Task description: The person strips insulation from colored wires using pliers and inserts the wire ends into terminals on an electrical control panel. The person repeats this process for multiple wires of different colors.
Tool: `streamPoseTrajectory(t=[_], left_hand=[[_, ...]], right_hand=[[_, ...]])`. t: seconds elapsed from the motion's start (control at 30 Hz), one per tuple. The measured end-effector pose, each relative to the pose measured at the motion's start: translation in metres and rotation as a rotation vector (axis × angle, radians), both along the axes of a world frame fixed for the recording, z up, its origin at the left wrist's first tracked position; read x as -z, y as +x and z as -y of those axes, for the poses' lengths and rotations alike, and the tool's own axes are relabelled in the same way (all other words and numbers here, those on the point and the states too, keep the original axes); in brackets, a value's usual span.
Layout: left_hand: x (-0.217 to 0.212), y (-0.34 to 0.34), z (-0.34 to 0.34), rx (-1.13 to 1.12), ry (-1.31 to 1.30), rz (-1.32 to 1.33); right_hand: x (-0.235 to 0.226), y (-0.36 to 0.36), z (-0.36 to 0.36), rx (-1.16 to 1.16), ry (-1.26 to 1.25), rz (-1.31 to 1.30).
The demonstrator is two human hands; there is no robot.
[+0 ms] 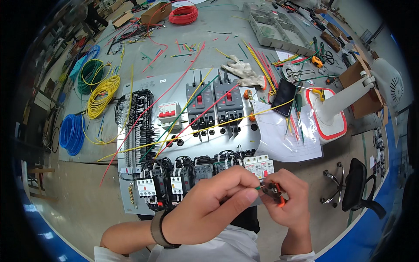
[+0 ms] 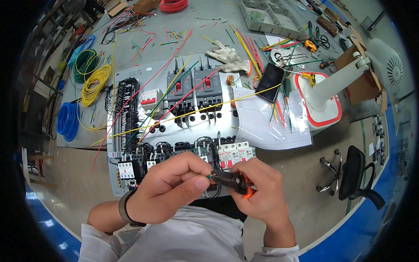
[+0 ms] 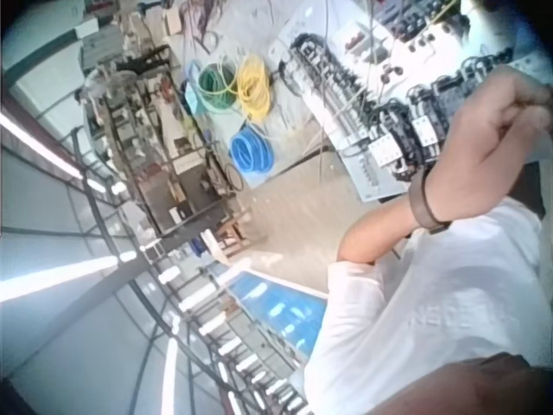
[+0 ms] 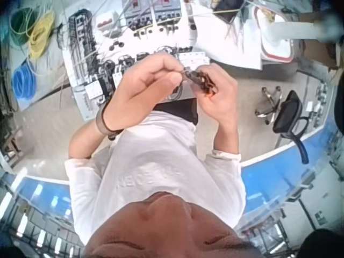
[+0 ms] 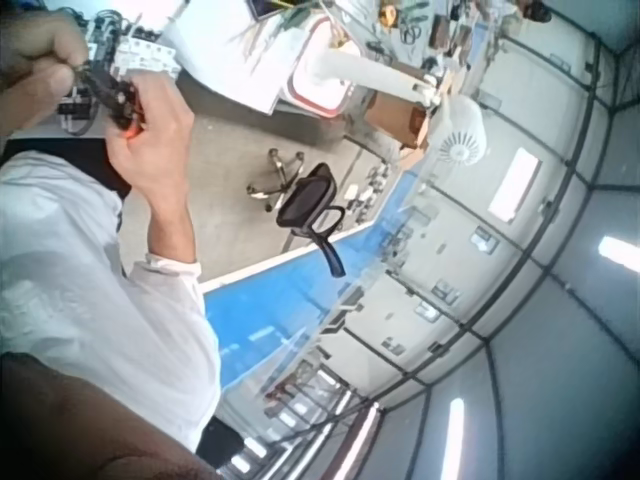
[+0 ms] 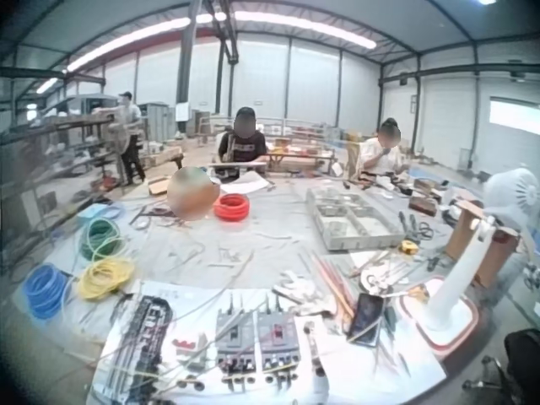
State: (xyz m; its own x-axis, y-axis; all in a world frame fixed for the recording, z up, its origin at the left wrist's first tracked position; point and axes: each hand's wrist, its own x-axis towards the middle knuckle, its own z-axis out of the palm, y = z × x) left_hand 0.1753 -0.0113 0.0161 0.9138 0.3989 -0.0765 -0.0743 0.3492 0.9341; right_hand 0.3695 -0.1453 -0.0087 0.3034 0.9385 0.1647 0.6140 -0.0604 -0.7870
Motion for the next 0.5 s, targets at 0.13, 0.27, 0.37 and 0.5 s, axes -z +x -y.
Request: streamPoseTrajectory(t=[0.13,0.27,0.37,0.5], left_hand=[[0.007,-0.002,-0.004,-0.045,0.094,0.027],[0.004,0.010,-0.028,-0.110,0.391,-0.048],[-0.001,0.018,-0.034,-0.169,0.533,-0.019],[0.006,0.014,-0.030,-0.207,0.629,-0.052]], right_hand=[[0.003,-0.003,-0.004,0.034,-0.003,0.043],[0.024,-0.002,0.003,0.083,0.082,0.035],[0.039,-0.004,0.025,0.260,0.063,-0.010],[0.046,0.014,0.037,0.237,-0.021,-0.102]])
